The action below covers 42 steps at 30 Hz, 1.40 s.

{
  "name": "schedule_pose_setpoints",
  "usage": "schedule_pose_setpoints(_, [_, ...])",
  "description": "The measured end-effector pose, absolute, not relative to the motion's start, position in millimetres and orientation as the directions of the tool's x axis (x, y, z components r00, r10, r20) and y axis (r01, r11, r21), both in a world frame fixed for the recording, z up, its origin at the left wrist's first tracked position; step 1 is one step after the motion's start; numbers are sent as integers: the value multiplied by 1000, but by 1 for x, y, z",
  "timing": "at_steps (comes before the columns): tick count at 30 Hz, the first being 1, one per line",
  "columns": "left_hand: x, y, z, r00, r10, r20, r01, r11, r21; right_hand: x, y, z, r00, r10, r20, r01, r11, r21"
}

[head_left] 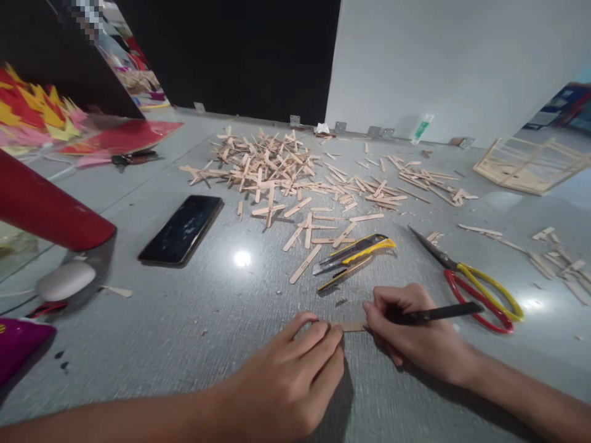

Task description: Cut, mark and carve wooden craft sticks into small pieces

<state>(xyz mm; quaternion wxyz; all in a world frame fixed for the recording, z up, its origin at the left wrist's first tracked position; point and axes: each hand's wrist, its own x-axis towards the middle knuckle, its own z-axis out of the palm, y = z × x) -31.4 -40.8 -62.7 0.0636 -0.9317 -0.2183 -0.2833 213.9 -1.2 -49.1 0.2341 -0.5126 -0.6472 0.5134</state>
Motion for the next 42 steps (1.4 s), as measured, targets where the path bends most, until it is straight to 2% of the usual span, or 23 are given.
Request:
schedule_pose_setpoints(9, [-29, -40, -59, 735, 375, 564, 451, -892, 5, 215, 0, -50, -390, 889, -240, 419, -61, -906])
schedule_pose_setpoints(16, [-30, -42, -59, 741, 375, 557, 455, -890, -6, 215, 0, -44, -420, 887, -191, 510, 56, -858])
schedule_pose_setpoints(29, [-30, -40, -58, 750, 368, 550, 442, -897, -4, 216, 1, -43, -416, 879, -232, 495, 5, -869])
schedule_pose_setpoints(42, [-30, -41, -59, 742, 381, 552, 457, -889, -1, 215, 2, -43, -416, 882, -222, 510, 24, -860])
